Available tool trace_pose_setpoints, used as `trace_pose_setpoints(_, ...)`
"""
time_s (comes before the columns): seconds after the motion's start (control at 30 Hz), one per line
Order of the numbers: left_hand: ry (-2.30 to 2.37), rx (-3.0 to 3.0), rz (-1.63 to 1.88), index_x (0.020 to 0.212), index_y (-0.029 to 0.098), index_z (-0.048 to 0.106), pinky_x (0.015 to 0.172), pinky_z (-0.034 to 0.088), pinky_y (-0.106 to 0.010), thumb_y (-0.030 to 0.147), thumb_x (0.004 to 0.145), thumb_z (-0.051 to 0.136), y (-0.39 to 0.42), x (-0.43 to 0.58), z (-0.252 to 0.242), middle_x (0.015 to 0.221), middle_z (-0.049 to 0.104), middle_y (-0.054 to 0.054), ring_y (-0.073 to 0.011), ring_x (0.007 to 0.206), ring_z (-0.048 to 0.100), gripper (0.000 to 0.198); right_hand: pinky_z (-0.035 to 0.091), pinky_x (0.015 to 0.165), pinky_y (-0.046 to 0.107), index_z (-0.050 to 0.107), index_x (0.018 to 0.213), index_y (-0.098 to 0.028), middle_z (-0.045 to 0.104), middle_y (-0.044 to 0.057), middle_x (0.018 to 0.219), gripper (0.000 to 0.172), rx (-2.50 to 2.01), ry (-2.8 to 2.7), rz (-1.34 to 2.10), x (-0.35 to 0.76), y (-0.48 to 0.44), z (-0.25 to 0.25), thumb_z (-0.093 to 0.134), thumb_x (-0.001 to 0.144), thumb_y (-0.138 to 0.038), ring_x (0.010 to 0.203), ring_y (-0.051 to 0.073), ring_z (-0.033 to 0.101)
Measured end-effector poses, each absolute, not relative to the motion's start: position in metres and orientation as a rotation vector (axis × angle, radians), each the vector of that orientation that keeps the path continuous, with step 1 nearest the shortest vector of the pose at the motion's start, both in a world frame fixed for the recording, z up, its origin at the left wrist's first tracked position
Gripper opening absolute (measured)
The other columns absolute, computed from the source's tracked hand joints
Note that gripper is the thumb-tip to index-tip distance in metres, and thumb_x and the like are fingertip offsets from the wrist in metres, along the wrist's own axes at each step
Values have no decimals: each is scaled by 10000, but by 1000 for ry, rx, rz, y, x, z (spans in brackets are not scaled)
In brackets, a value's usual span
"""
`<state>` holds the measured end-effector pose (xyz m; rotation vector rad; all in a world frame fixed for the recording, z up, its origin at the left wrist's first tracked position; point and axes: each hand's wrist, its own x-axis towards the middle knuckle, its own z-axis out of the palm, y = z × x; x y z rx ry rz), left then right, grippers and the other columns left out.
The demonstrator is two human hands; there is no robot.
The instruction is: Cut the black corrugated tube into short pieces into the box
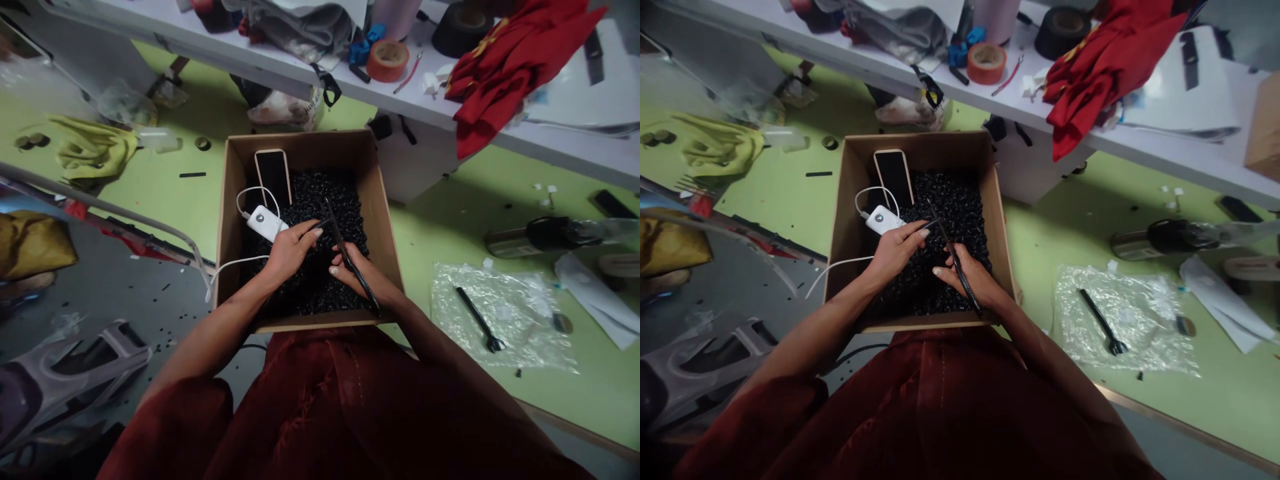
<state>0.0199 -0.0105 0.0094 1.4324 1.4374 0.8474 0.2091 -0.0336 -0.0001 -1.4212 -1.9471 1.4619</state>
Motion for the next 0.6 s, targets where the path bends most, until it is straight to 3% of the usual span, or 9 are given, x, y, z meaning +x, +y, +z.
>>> trace_pose_setpoints(0.37, 1397, 1583, 826, 902, 146, 686, 645, 385, -228, 380, 904, 457, -11, 17, 5, 660, 567, 6, -119, 648, 502, 327, 442, 731, 337, 456, 1097, -221, 571, 32, 885, 343, -1531, -1935, 1389, 203, -32, -1, 484, 859, -467, 764, 181, 562)
trace_pose_setpoints(0.6, 1422, 1492, 809, 932, 151, 692, 634, 377, -229, 376, 881, 483, -9, 20, -2, 651, 565, 12, -117, 628, 483, 312, 414, 656, 307, 487, 983, -241, 533, -15, 716, 176, -1633, -1908, 1345, 206, -31, -8, 451, 822, -303, 648, 171, 531)
